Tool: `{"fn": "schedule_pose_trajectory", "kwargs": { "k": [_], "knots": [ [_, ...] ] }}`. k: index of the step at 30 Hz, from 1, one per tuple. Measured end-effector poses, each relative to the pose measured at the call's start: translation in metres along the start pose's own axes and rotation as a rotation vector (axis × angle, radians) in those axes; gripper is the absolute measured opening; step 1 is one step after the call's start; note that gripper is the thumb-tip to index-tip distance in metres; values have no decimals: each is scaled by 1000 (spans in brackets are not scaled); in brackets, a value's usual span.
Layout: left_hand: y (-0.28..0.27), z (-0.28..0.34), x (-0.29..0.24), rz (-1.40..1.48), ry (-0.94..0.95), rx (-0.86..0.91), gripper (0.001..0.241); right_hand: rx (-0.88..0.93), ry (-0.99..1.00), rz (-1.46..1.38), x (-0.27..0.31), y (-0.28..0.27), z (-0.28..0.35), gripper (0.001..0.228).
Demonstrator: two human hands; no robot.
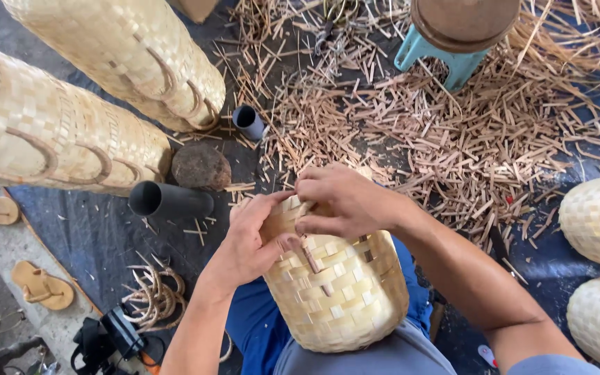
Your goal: The person sits on the floor of a bamboo craft workshop fitting a curved bamboo handle into the woven wall of a bamboo basket, pressing and tucking the handle ends into the weave and rotating the basket to work each side. At the end they lift the finished basket and stack it upright with other completed baskets.
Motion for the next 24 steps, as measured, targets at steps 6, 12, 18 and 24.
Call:
{"fn": "schedule_pose_trajectory", "kwargs": {
  "k": [6, 12, 18, 24],
  "knots": [
    [-24, 46, 28, 320, -517, -244, 64, -365, 57, -169, -73, -48, 47, 66],
    [78, 160, 58, 632, -781, -444, 46, -29, 277, -331, -142, -17, 91, 75],
    [70, 169, -5, 655, -516, -606, 87, -20, 203, -304, -127, -2, 92, 72],
    [35, 110, -62, -260, -201, -253, 47, -2, 264, -335, -119, 2, 84, 73]
  ]
}}
Point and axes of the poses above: each hand's wrist, its own z-axis away from the middle knuckle, its own y-axis out of the palm, x = y × z, the point moved 8 cm from there along -z, towards the middle knuckle, and after that the axes turned 7 degrees about -x, right-handed, at the moved point
